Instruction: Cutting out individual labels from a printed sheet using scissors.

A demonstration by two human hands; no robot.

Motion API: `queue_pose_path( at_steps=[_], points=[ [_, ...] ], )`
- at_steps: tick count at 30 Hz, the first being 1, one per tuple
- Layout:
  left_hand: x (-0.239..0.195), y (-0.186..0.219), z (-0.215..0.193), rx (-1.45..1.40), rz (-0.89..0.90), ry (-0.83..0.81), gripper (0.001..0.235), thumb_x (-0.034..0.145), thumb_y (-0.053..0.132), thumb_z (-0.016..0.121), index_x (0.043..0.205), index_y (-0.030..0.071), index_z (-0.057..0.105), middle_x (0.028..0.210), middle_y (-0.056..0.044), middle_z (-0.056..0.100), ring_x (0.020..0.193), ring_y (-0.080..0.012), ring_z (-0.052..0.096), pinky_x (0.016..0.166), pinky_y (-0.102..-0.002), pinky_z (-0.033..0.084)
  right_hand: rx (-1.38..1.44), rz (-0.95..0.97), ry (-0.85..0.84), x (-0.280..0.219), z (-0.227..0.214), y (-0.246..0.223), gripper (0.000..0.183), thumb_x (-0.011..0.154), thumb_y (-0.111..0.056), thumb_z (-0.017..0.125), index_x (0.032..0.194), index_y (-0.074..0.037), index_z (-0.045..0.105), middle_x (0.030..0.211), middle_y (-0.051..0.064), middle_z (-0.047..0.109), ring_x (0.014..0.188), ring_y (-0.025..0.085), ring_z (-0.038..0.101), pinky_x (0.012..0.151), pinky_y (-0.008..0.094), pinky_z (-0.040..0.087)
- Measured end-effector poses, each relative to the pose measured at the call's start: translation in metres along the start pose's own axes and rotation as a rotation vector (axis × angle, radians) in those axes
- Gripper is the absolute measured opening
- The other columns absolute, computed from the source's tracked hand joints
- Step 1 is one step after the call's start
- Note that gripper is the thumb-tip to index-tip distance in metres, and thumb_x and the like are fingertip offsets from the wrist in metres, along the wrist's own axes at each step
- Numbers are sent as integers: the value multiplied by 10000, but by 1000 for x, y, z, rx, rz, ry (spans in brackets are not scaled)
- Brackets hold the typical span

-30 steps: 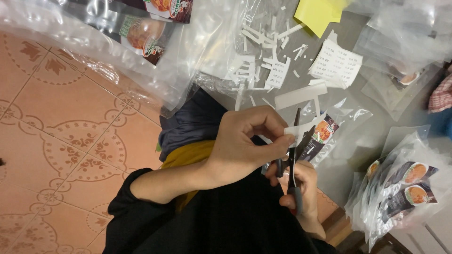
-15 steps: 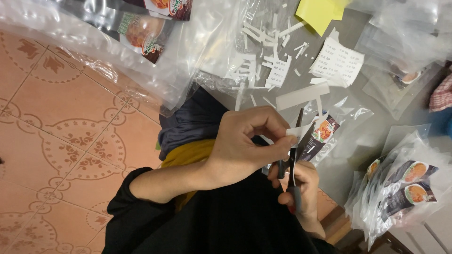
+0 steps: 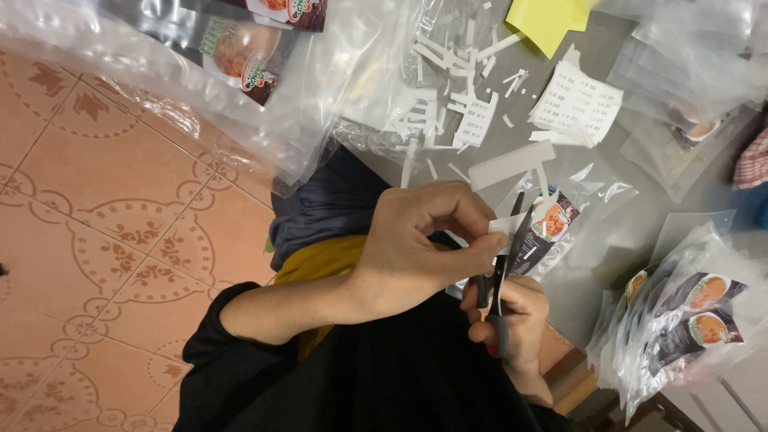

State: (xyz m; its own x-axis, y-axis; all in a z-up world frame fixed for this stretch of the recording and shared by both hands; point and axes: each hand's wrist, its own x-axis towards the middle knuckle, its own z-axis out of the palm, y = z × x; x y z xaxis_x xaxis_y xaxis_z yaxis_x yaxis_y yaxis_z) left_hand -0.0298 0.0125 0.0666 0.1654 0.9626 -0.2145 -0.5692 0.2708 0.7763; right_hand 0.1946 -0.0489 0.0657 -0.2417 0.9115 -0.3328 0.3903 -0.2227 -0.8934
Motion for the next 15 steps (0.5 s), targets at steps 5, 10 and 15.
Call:
queue_pose_path(
  at_steps=[5, 10, 15],
  points=[
    [1, 1, 0, 3, 10, -4, 131, 939, 41, 766, 884, -20, 664, 849, -28, 686, 771, -48, 666, 696, -216, 577, -52, -12, 20, -2, 0, 3, 705, 719, -731, 746, 726, -31, 660, 614, -34, 597, 532, 64, 553, 506, 226, 386],
    [0, -3, 0, -5, 24, -8, 134, 938, 34, 775, 891, -19, 662, 856, -31, 684, 780, -53, 668, 708, -221, 584, -60, -6, 37, -2, 2, 5, 709, 712, -730, 736, 718, -26, 654, 621, -28, 600, 540, 72, 556, 505, 233, 394],
    [-2, -11, 5, 127, 176, -38, 203, 877, 29, 834, 911, 5, 635, 884, -29, 646, 800, -69, 641, 729, -229, 549, -32, -28, 66, -3, 6, 13, 720, 727, -748, 714, 753, -29, 677, 631, -39, 627, 558, 67, 603, 516, 226, 428]
  ],
)
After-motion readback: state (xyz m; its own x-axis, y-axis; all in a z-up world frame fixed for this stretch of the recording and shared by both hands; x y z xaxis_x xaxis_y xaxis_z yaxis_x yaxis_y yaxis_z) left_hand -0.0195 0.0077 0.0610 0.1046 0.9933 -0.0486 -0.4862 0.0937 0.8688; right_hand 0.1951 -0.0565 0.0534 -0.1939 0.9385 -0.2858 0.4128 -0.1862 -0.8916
